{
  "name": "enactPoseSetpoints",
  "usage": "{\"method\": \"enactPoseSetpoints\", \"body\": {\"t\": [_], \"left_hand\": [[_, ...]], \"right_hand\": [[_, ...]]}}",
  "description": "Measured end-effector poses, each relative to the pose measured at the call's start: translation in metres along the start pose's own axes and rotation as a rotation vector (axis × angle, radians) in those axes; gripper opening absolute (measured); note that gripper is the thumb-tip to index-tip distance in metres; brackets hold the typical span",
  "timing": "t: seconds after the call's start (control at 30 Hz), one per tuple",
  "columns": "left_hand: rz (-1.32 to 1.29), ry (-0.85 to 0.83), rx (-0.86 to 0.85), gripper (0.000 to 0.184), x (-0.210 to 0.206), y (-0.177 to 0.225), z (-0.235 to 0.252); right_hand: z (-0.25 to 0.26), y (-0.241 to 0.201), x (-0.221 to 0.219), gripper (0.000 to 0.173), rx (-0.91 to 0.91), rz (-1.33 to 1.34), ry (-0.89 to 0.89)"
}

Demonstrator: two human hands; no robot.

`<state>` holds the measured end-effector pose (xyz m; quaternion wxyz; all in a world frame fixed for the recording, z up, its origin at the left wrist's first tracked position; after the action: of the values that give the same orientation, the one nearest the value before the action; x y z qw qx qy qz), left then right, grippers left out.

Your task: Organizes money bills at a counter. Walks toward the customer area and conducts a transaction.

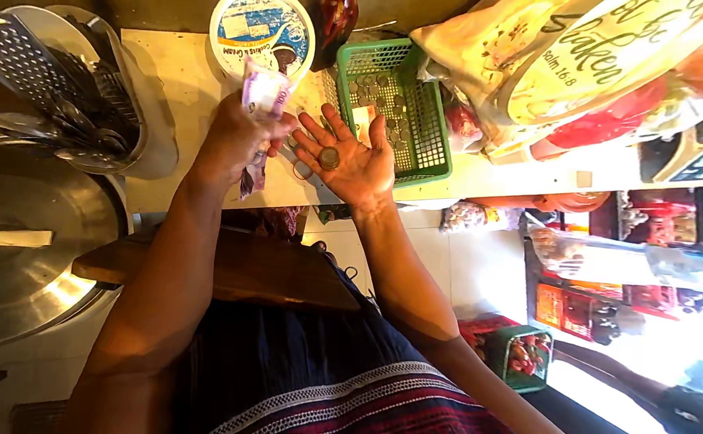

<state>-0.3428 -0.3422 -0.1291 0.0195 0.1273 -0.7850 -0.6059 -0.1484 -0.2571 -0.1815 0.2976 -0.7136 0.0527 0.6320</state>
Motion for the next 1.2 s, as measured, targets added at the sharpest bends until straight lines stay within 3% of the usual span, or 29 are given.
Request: {"method": "enactPoseSetpoints", "body": {"t": [0.2, 0.37, 0.47, 0.63, 0.7, 0.8, 0.9, 0.97, 1.0, 1.1, 1.2], "left_hand": [[0.382, -0.181, -0.286, 0.054, -0.022, -0.009, -0.004], [0.674, -0.288, -0.129, 0.066, -0.035, -0.007, -0.001], [0.710, -0.242, -0.132, 0.063, -0.035, -0.007, -0.001], [0.775, -0.133, -0.392, 0.045, -0.033, -0.019, 0.001], [0.809, -0.095, -0.390, 0.045, -0.033, -0.022, 0.002], [0.742, -0.034, -0.247, 0.045, -0.032, -0.018, 0.001], [0.586, 0.031, -0.070, 0.051, -0.024, -0.011, 0.004], [0.498, 0.071, -0.005, 0.053, -0.016, -0.012, 0.008], [0.450, 0.078, 0.019, 0.054, -0.013, -0.013, 0.010], [0.381, 0.083, 0.063, 0.056, -0.011, -0.012, 0.012], [0.413, 0.088, 0.096, 0.057, -0.010, -0.015, 0.013]], "right_hand": [[0.002, 0.009, -0.003, 0.087, 0.034, 0.010, 0.076], [0.004, 0.016, -0.004, 0.087, 0.040, -0.001, 0.074], [0.004, 0.017, -0.004, 0.084, 0.061, 0.029, 0.080], [0.002, 0.020, -0.011, 0.082, 0.045, 0.026, 0.108], [0.000, 0.023, -0.011, 0.081, 0.000, -0.012, 0.092], [-0.002, 0.010, -0.016, 0.074, -0.046, -0.364, 0.191], [-0.008, -0.035, -0.009, 0.041, 0.039, -1.082, 0.456], [-0.013, -0.066, 0.011, 0.029, 0.061, -1.497, 0.648], [-0.015, -0.077, 0.021, 0.030, -0.020, -1.628, 0.756], [-0.016, -0.088, 0.040, 0.061, -0.378, -1.775, 0.945], [-0.013, -0.081, 0.050, 0.067, -0.444, -1.816, 0.966]]}}
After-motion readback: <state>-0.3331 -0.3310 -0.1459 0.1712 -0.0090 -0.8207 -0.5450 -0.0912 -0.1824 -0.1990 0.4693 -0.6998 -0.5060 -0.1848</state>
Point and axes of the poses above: each hand's wrist, its own z-axis towards the middle knuckle, its own x-axis out of the back of the hand, y = z × x, the point moved 1 cm from there along z, towards the middle knuckle, and after that the axes turned 10 degrees about -y, right-handed, at the moved point
